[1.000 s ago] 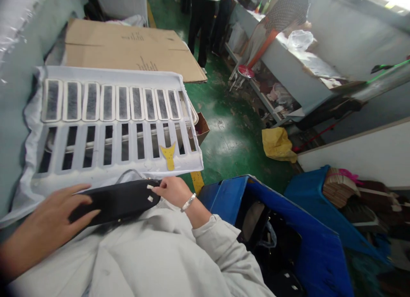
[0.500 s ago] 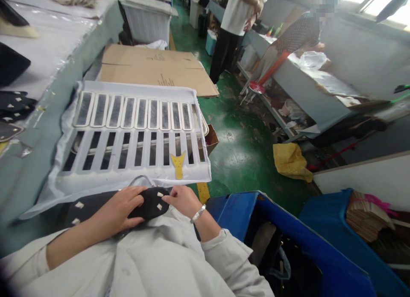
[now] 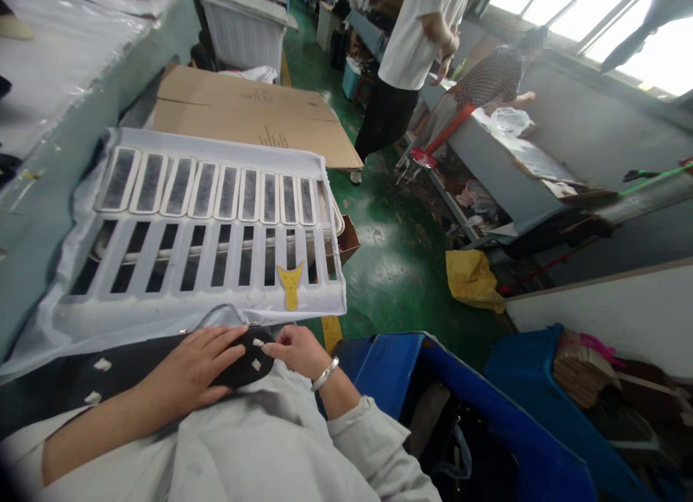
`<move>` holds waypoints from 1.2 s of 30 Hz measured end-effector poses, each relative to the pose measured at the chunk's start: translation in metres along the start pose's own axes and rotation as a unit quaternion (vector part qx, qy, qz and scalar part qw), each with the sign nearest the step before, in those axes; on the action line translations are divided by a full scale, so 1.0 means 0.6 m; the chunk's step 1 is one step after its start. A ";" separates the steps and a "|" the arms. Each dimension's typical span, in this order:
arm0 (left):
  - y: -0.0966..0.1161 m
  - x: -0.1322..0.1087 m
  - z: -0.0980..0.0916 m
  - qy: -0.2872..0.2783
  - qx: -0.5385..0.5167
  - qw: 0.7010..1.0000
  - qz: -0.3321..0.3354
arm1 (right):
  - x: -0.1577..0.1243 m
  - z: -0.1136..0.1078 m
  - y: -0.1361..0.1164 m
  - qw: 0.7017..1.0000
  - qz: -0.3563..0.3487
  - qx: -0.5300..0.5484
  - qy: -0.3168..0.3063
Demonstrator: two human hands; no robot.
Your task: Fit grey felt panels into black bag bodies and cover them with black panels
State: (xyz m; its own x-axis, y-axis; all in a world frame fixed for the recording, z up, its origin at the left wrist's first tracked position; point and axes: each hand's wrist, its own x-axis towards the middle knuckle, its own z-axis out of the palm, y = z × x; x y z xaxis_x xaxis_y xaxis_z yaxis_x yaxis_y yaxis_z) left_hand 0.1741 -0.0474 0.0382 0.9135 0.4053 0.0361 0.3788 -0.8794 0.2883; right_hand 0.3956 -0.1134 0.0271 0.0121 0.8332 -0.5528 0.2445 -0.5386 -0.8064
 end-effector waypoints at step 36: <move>-0.106 -0.237 -0.044 0.174 -0.543 0.644 -0.511 | 0.076 0.241 -0.189 0.780 -0.406 -0.472 -0.061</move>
State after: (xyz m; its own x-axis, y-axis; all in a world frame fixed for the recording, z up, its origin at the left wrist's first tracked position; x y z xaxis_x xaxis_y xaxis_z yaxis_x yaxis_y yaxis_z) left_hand 0.0164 -0.0424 0.0398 0.1106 0.8309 -0.5454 0.2559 0.5064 0.8234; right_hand 0.2283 -0.0326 0.0630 -0.5967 0.8025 -0.0030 0.7293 0.5407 -0.4191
